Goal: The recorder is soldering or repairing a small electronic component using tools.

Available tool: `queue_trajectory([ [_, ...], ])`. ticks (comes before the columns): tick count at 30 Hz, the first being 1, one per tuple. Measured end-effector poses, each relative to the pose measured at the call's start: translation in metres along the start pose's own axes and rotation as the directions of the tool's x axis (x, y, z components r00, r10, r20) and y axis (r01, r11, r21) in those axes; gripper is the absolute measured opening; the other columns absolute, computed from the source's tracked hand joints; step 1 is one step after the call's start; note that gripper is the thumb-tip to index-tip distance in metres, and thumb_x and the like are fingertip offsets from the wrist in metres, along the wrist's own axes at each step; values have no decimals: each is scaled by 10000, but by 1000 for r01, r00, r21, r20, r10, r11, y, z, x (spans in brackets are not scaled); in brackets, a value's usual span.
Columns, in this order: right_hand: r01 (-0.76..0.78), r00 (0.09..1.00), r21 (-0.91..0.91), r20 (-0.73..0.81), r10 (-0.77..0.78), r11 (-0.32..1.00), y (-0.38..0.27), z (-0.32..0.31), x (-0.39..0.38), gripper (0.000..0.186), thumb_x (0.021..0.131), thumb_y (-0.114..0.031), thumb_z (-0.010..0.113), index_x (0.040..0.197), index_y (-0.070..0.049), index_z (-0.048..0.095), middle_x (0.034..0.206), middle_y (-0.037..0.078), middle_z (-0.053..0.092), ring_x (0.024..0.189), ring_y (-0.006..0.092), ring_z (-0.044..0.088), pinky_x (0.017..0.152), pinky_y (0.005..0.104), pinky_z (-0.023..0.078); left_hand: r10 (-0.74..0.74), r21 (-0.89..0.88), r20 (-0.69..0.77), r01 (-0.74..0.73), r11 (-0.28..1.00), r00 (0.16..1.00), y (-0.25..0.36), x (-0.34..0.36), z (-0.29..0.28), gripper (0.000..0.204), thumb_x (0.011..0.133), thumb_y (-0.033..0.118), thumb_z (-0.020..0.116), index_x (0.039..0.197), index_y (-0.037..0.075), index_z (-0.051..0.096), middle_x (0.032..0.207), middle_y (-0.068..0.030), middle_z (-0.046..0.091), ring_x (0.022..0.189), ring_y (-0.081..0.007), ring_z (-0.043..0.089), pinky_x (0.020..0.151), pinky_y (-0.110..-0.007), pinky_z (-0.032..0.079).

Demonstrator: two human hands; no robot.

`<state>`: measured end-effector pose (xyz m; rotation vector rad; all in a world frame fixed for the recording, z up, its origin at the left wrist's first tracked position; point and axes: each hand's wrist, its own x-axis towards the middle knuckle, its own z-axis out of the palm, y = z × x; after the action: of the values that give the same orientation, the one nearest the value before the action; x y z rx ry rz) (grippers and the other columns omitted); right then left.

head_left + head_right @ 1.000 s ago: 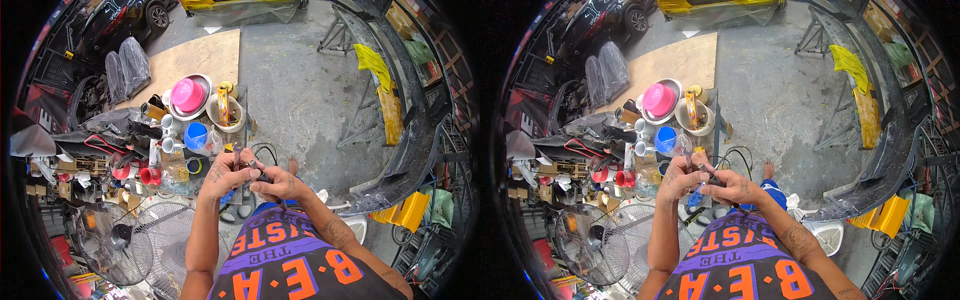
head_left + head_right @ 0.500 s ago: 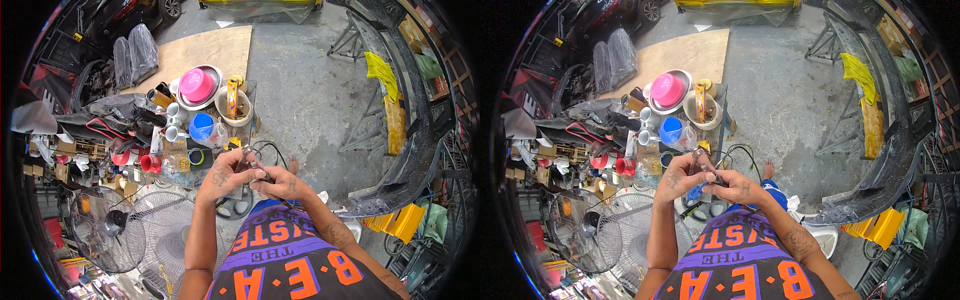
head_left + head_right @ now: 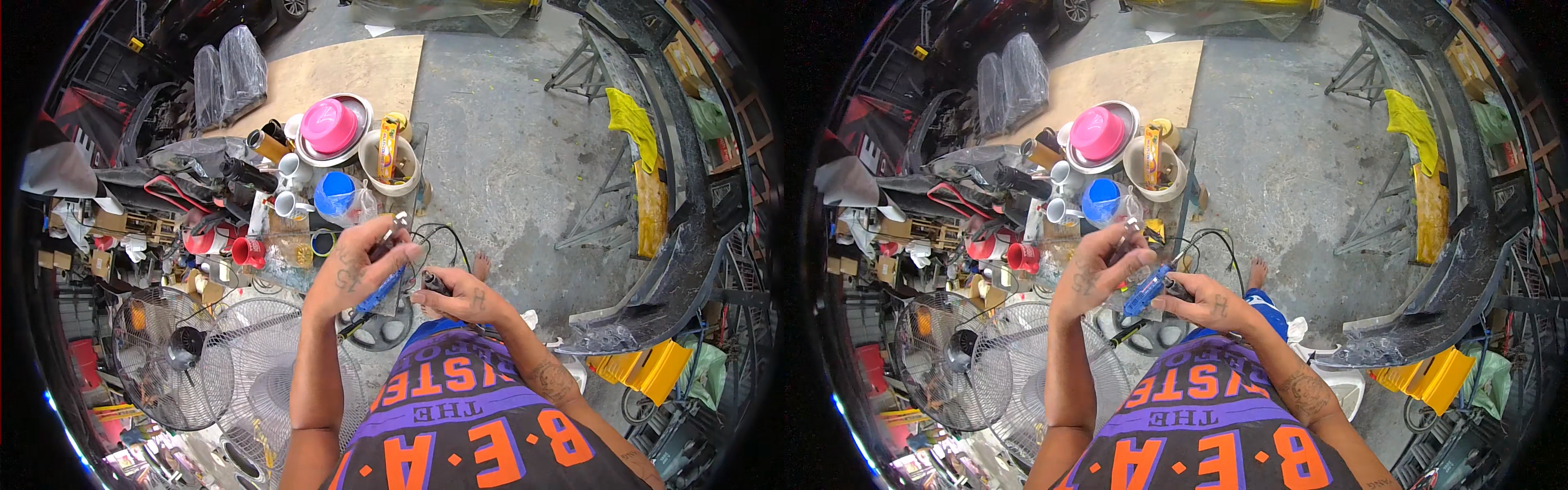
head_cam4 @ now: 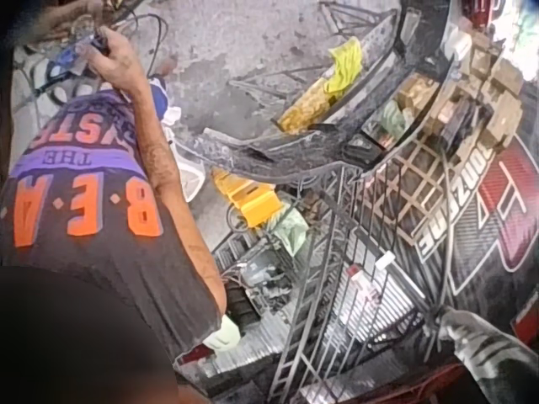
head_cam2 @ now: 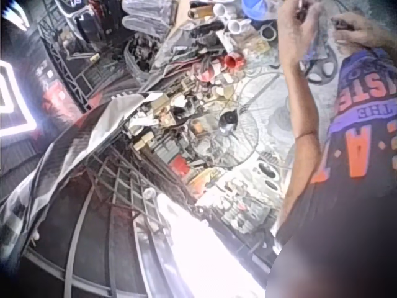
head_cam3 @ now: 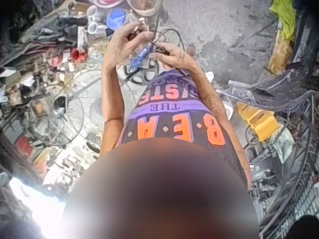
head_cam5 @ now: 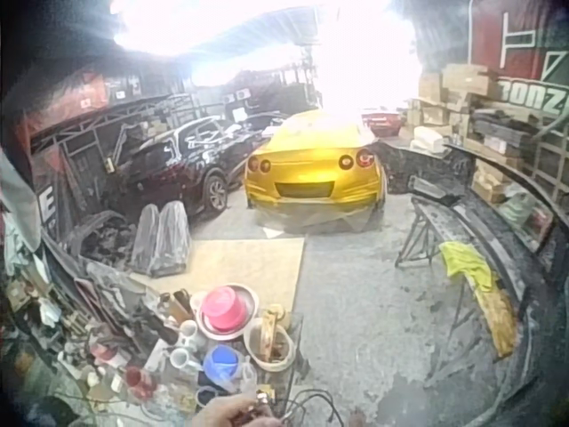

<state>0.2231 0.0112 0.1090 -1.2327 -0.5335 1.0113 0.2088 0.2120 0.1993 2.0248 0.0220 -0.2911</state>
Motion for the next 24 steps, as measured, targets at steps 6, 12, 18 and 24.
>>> queue_trajectory([
  [6,-64,984,-57,-168,54,996,-8,-2,-12,235,920,-259,631,980,-35,599,636,-68,434,562,35,377,483,227,288,-99,-49,-303,89,995,948,-41,9,-16,187,861,184,692,892,2,663,718,7,617,638,-46,484,581,-231,406],
  [12,-43,963,235,-250,104,971,23,-7,-15,160,944,-191,608,883,-72,519,613,-68,414,486,30,352,419,222,249,-146,155,-567,279,948,810,-321,-2,26,277,764,248,758,791,-21,698,680,-53,653,624,-122,565,591,-293,450],
  [18,-88,947,320,-268,179,943,25,-7,-24,155,949,-194,601,910,-96,487,618,-77,375,497,31,335,428,221,236,-360,-197,-594,304,932,719,-318,7,55,262,740,241,753,759,-15,698,655,-128,658,584,-188,606,597,-320,478],
  [24,-46,945,419,-276,176,907,29,-6,-19,155,947,-185,603,905,-119,469,624,-75,350,479,31,286,427,221,207,-210,146,-566,347,926,797,-347,17,68,217,751,202,723,771,-10,683,705,-168,668,693,-304,667,650,-393,502],
])
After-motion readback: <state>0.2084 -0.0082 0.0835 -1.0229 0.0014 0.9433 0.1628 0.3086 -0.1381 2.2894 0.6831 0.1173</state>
